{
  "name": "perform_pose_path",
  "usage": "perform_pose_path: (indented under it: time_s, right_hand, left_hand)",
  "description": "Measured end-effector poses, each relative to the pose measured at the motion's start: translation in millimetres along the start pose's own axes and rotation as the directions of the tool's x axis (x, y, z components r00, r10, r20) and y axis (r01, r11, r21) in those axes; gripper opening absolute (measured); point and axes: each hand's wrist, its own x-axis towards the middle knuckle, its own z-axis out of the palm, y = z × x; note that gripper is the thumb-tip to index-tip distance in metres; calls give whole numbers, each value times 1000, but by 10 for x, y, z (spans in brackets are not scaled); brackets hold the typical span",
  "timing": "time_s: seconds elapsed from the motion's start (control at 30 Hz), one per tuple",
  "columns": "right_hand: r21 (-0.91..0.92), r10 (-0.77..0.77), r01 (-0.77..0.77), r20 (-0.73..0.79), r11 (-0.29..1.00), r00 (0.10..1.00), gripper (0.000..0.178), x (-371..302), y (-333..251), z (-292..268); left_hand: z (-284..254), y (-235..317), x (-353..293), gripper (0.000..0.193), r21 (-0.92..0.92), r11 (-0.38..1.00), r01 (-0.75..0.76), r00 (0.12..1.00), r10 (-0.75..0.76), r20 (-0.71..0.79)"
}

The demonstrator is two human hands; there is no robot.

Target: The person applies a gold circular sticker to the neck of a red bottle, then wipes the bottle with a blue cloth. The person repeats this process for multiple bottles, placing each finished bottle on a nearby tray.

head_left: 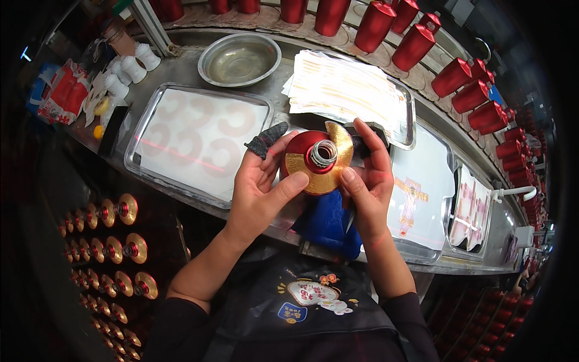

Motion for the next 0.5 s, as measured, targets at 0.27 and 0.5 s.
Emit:
perform_pose_path:
  time_s: [0.27, 0.5]
  right_hand:
    - [26, -68, 68, 0, 997, 998, 71, 50, 54, 24]
    - [-5, -56, 56, 2, 998, 998, 70, 57, -13, 48]
  left_hand:
    - [24, 9, -2, 72, 43, 999, -24, 1000, 24, 7]
    - [62, 60, -12, 71, 43, 999, -13, 1000, 13, -12]
